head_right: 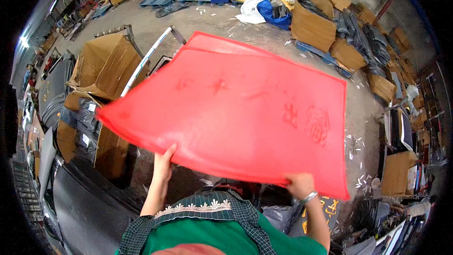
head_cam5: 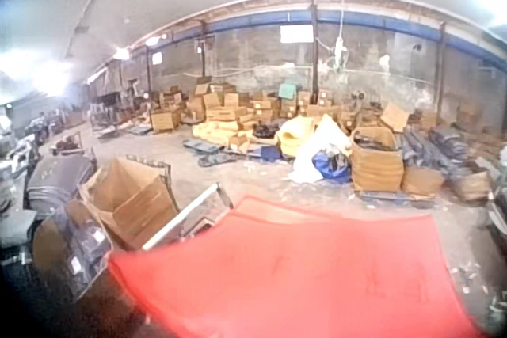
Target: The person sorts through a stack of black and red floor mats, lifting each mat one at a time from a stack on a cart and placing it onto another stack on the adjacent table.
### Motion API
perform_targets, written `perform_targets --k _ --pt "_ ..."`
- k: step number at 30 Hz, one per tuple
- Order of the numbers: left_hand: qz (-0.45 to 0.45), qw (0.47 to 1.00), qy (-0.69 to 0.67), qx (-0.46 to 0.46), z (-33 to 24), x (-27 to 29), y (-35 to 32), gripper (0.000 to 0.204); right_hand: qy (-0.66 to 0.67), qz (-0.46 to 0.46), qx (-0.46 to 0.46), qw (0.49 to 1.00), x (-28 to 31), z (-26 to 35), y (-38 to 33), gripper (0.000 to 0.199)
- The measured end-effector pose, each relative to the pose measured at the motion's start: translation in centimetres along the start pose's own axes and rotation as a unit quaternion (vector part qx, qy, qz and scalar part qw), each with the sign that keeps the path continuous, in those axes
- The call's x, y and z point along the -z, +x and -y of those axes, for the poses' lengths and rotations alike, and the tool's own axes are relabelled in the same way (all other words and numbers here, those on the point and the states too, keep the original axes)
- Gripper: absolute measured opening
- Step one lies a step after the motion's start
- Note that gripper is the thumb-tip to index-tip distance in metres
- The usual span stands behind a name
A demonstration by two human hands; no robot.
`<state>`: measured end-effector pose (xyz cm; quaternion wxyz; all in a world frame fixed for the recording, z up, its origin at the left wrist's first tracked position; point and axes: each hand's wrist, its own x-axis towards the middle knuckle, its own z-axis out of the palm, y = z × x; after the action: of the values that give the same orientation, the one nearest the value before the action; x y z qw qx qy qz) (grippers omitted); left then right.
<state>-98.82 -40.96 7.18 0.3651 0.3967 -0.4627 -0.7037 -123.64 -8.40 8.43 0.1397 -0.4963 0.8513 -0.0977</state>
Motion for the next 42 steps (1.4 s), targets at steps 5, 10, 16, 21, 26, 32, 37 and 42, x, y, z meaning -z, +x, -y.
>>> perform_targets --k 5,10,16,21,26,32,37,42 --pt "-0.158 0.969 -0.101 0.159 10.2 11.3 3.0 0.047 -0.032 0.347 0.216 0.912 -4.5 2.5 9.4 0.023" --pt "-0.287 0.943 -0.017 0.165 9.3 7.5 0.4 0.047 0.266 0.437 0.281 0.812 -7.8 -4.6 29.1 0.031" --pt "-0.311 0.917 0.078 0.239 7.4 3.4 1.9 0.046 -0.013 -0.115 0.016 0.993 -13.9 -15.4 55.0 0.048" --pt "-0.338 0.903 0.095 0.247 8.5 2.6 1.9 0.045 -0.115 -0.002 -0.057 0.992 -13.2 -18.4 60.5 0.063" --pt "-0.356 0.887 0.102 0.277 9.8 3.5 2.6 0.036 -0.072 0.022 -0.071 0.995 -9.5 -17.2 59.7 0.068" --pt "-0.371 0.871 -0.013 0.323 11.3 4.7 3.2 0.035 -0.011 0.074 -0.077 0.994 -11.1 -18.4 61.5 0.076" --pt "-0.323 0.903 0.05 0.28 15.2 7.4 4.1 0.038 -0.13 -0.145 -0.078 0.978 -7.9 -13.7 55.0 0.066" --pt "-0.324 0.93 -0.096 0.142 13.0 5.5 1.7 0.034 -0.044 -0.259 0.06 0.963 -1.7 -6.0 44.0 0.048"
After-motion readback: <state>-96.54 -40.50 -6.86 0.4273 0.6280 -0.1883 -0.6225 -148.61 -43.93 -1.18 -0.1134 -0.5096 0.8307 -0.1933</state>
